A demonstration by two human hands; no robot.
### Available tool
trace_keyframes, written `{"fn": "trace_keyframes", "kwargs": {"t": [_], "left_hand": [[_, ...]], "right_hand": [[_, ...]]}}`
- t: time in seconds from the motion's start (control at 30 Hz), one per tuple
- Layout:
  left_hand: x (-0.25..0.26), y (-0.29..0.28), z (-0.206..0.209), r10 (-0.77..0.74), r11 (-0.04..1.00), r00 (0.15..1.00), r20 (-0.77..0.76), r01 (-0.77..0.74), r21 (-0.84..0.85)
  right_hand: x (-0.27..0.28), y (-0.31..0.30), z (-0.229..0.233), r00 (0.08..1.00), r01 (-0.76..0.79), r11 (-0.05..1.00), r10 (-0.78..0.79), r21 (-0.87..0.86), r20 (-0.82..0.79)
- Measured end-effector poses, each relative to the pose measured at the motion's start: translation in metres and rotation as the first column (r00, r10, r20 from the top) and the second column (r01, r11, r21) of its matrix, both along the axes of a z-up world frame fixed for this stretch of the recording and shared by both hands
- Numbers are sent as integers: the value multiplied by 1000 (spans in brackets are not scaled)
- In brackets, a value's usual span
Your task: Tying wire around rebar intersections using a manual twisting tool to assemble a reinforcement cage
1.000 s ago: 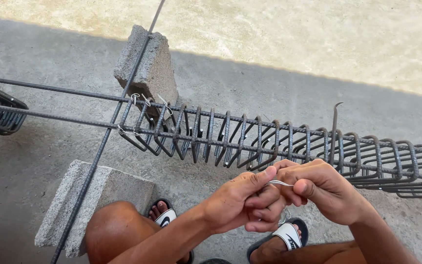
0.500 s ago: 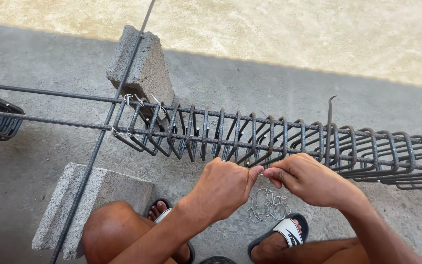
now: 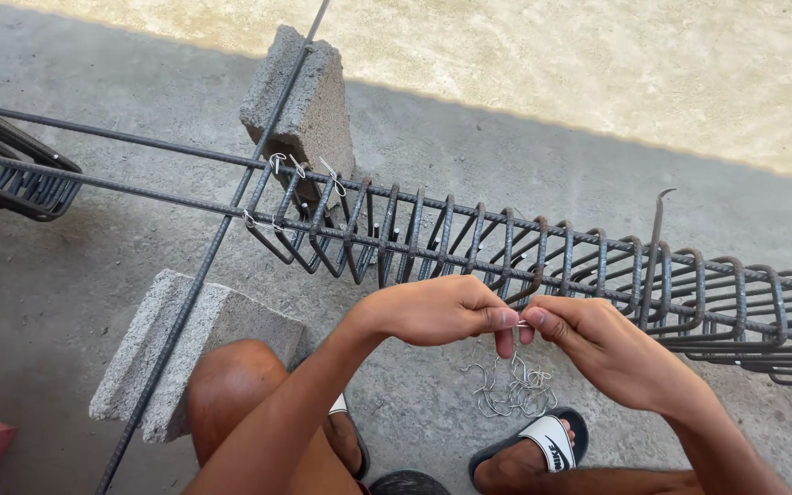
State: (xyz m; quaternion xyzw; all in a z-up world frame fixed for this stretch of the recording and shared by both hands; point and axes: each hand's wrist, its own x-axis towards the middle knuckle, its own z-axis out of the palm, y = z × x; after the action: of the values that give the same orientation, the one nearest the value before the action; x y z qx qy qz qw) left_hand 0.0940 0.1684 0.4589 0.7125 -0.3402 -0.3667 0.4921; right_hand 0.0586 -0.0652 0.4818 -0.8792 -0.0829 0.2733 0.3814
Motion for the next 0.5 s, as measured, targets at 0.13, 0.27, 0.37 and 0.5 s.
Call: {"fn": "trace_keyframes", "kwargs": {"t": [0.13,0.27,0.37,0.5], "left_hand": [[5,3,-28,-209,978,961,-179,205,-36],[3,-2,-29,-247,956,968,-42,250,155],[-1,-3,-21,-162,928,984,72,127,350],[-4,-9,-47,-66,928,956,286,-47,370]], "right_hand": [[-10,16,7,998,-67,986,66,-152,-12],[-10,11,-19,988,-154,964,145,-218,-56],[-3,9,-38,985,-170,959,158,-225,-71],[1,18,-47,994,-100,942,81,-321,-71]]}}
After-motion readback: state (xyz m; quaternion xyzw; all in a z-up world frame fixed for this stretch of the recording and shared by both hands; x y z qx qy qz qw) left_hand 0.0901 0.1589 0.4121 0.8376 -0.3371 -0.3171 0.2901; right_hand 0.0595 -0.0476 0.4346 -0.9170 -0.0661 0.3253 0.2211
